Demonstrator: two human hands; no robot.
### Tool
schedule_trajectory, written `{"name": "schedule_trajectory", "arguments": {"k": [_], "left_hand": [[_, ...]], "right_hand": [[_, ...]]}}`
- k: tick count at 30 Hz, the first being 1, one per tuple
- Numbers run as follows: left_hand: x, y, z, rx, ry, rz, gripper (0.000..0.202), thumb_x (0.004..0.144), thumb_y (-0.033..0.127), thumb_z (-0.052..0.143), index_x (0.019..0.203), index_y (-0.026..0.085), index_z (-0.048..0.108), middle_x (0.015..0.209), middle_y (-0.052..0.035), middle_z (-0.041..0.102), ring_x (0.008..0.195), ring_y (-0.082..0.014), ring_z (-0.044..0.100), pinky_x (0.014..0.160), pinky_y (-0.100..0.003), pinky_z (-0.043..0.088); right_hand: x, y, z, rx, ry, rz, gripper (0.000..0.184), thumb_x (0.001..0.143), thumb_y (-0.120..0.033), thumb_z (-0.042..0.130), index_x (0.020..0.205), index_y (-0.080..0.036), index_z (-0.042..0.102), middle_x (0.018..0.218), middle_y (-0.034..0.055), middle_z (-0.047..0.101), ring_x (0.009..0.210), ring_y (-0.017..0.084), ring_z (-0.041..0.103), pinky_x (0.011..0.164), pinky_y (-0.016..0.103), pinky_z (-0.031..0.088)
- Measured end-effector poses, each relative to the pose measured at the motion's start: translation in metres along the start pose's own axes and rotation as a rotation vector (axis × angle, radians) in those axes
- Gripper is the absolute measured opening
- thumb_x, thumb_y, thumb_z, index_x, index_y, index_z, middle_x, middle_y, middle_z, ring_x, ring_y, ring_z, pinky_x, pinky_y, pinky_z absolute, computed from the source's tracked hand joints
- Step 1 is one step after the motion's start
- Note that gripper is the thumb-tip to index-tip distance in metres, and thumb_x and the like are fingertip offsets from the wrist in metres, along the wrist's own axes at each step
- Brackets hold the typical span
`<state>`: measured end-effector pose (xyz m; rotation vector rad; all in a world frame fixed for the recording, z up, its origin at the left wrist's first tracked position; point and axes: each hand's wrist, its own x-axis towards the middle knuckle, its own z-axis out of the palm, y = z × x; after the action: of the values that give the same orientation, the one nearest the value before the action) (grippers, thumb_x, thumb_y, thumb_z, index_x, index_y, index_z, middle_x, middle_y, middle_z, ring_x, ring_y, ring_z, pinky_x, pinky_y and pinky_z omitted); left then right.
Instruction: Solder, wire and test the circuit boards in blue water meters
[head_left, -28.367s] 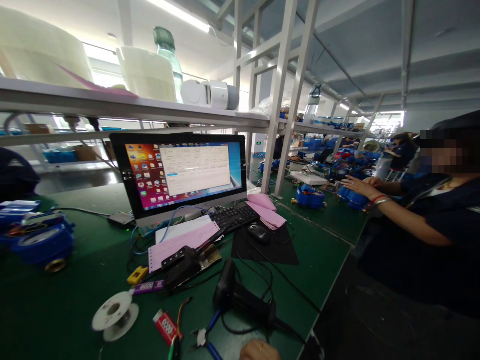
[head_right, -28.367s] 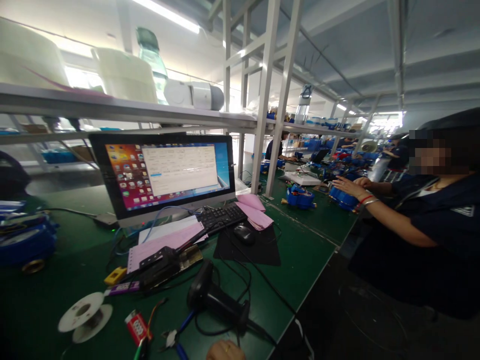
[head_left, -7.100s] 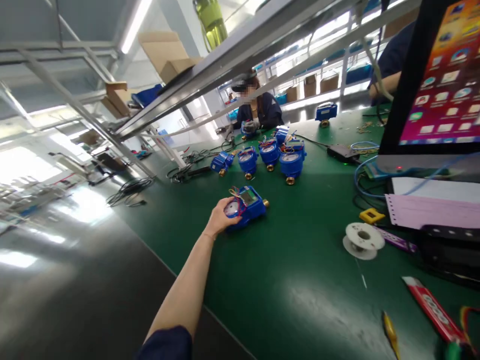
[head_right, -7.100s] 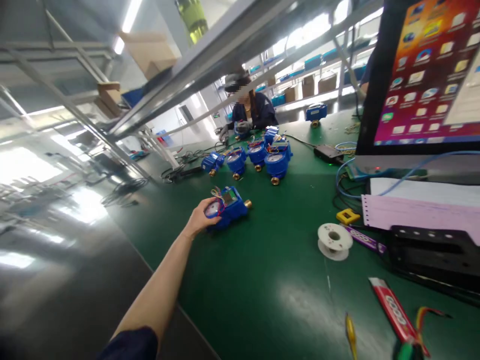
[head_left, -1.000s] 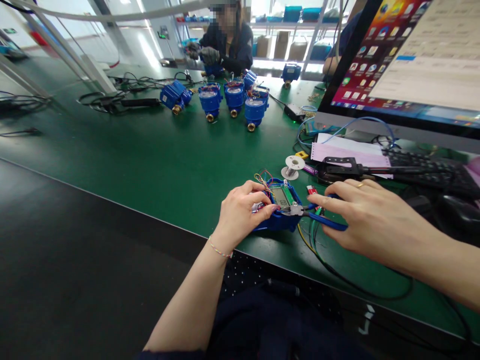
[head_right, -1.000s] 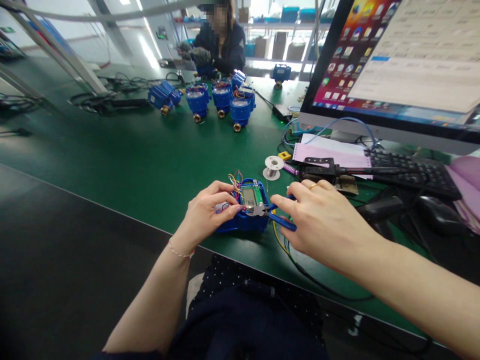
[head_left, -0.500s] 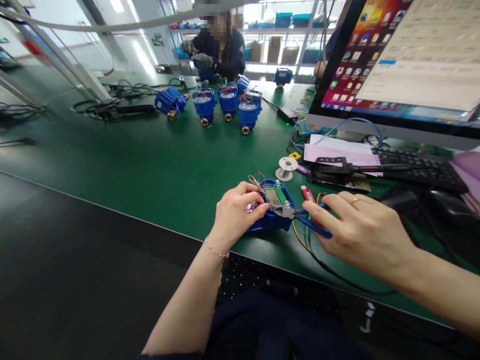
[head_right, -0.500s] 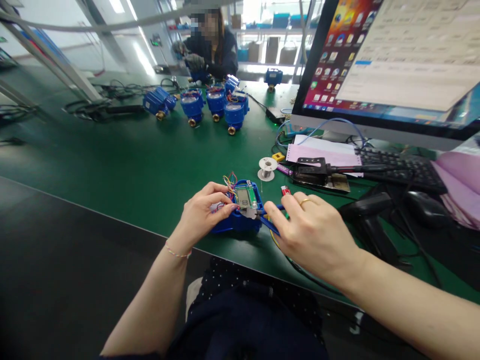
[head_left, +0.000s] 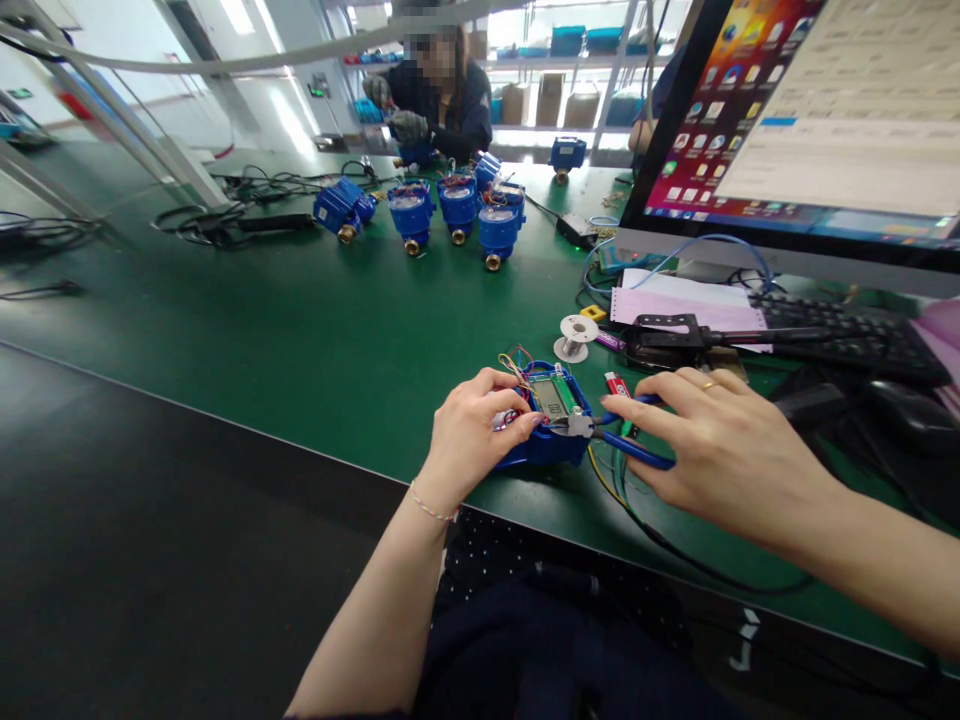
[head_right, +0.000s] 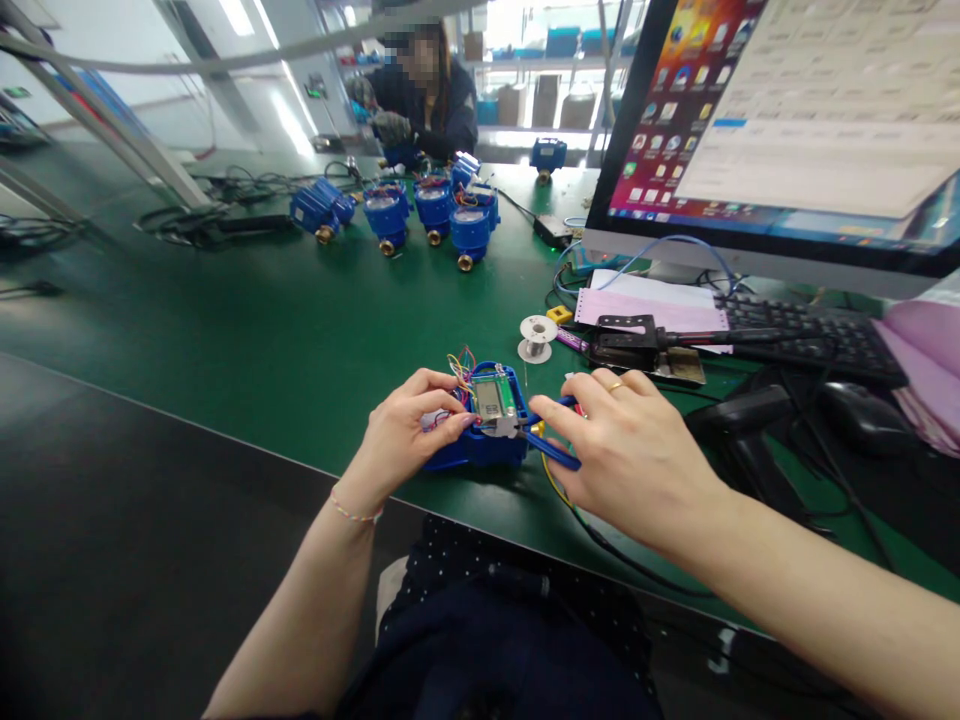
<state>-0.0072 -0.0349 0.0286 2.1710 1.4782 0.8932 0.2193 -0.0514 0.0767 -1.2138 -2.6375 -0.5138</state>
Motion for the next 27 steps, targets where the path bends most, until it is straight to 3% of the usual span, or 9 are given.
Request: {"name": "schedule_trajectory", "arguments": {"k": [9,17,27], "left_hand": [[0.0,-0.001,0.0,-0.002,-0.004,0.006,0.009,0.079,0.03,0.066,0.074,0.023,0.065,0.099,0.0001,0.061,0.09,-0.017,0.059,0.077,-0.032,0.047],[-0.002,-0.001,0.0,0.015,0.007,0.027,0.007,0.079,0.029,0.066,0.075,0.023,0.065,0.099,0.0002,0.061,0.089,-0.0169,0.059,0.077,-0.031,0.048],[-0.002,0.001,-0.001,0.028,-0.016,0.019,0.008,0.08,0.029,0.065,0.076,0.023,0.065,0.1,-0.0003,0.061,0.09,-0.0167,0.059,0.077,-0.032,0.048]], "right_hand": [[0.009,0.0,-0.01,-0.073,-0.07,-0.068,0.027,0.076,-0.027,0.054,0.1,-0.02,0.065,0.089,0.009,0.061,0.08,0.023,0.055,0.069,0.034,0.033],[0.011,0.005,-0.008,-0.005,-0.101,-0.094,0.024,0.076,-0.026,0.056,0.097,-0.021,0.065,0.087,0.0069,0.061,0.079,0.021,0.055,0.068,0.032,0.032],[0.01,-0.001,-0.014,-0.116,-0.057,-0.139,0.022,0.076,-0.021,0.052,0.095,-0.019,0.064,0.079,0.0074,0.059,0.073,0.021,0.053,0.066,0.032,0.03]]}}
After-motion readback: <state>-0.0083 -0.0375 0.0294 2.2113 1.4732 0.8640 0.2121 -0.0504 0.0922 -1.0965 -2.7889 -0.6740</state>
